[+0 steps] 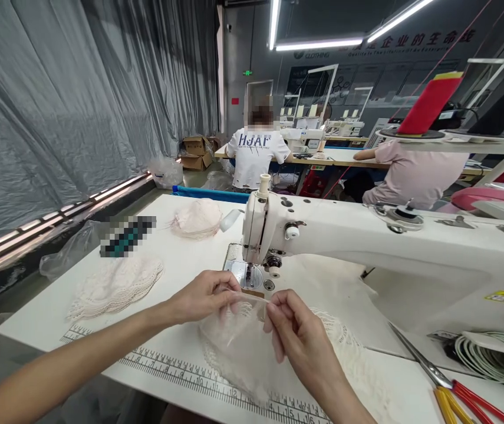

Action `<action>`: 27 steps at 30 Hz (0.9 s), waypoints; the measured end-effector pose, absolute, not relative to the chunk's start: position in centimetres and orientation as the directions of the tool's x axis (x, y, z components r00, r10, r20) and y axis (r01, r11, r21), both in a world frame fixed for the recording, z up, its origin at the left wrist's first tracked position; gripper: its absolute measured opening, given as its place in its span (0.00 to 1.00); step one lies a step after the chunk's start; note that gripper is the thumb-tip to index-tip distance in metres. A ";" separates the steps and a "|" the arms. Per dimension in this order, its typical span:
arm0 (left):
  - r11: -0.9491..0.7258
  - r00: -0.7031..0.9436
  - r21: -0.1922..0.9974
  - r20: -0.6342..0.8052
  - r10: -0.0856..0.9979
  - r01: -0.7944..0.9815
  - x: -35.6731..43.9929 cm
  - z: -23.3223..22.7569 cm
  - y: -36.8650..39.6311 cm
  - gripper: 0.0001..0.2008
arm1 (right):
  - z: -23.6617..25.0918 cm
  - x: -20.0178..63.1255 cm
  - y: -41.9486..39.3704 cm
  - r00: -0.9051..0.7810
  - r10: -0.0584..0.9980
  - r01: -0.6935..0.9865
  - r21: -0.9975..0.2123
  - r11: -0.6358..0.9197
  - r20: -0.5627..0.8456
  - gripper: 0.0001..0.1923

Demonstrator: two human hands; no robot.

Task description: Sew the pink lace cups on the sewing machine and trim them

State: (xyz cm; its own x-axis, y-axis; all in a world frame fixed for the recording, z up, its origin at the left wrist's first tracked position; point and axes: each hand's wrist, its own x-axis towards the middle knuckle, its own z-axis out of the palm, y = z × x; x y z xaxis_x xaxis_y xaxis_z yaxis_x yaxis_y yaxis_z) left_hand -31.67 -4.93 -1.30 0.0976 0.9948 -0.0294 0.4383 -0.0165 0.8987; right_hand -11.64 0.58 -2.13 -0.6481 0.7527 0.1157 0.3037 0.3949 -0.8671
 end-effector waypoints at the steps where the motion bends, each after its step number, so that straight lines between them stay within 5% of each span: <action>1: 0.007 0.121 0.918 -0.060 0.991 0.397 -31.8 -1.2 -5.1 0.10 | -2.0 -11.7 0.3 -0.642 0.763 0.280 -0.901 0.331 0.081 0.15; 4: 0.040 0.199 0.864 -0.160 0.967 0.502 -32.2 -0.9 -5.4 0.10 | -2.5 -12.0 -0.2 -0.647 0.763 0.316 -0.915 0.250 -0.015 0.16; 8: -0.014 0.148 0.611 -0.169 0.975 0.791 -31.8 -1.0 -5.1 0.07 | -4.4 -12.6 0.1 -0.700 0.713 0.409 -0.843 0.350 -0.044 0.15; 14: -0.172 0.279 0.443 -0.190 0.941 0.880 -30.9 -1.7 -3.7 0.16 | -5.8 -13.0 0.1 -0.732 0.681 0.468 -0.742 0.480 -0.021 0.12; 18: -0.074 0.255 0.498 -0.304 0.918 0.864 -30.8 -1.8 -3.6 0.09 | -5.9 -12.8 0.0 -0.717 0.697 0.503 -0.708 0.496 -0.021 0.11; 27: -0.051 0.205 0.699 -0.137 0.969 0.713 -32.2 -0.9 -6.3 0.06 | -4.4 -13.6 -0.4 -0.796 0.597 0.269 -0.824 0.498 0.101 0.15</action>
State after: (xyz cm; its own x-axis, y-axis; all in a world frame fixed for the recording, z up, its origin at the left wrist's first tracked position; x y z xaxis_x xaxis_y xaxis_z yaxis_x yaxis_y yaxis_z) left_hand -32.25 -6.25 -0.92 0.2046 0.9691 -0.1375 0.7131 -0.0514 0.6991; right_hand -13.61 -0.40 -4.40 -0.7957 0.5973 0.1007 0.2694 0.4979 -0.8244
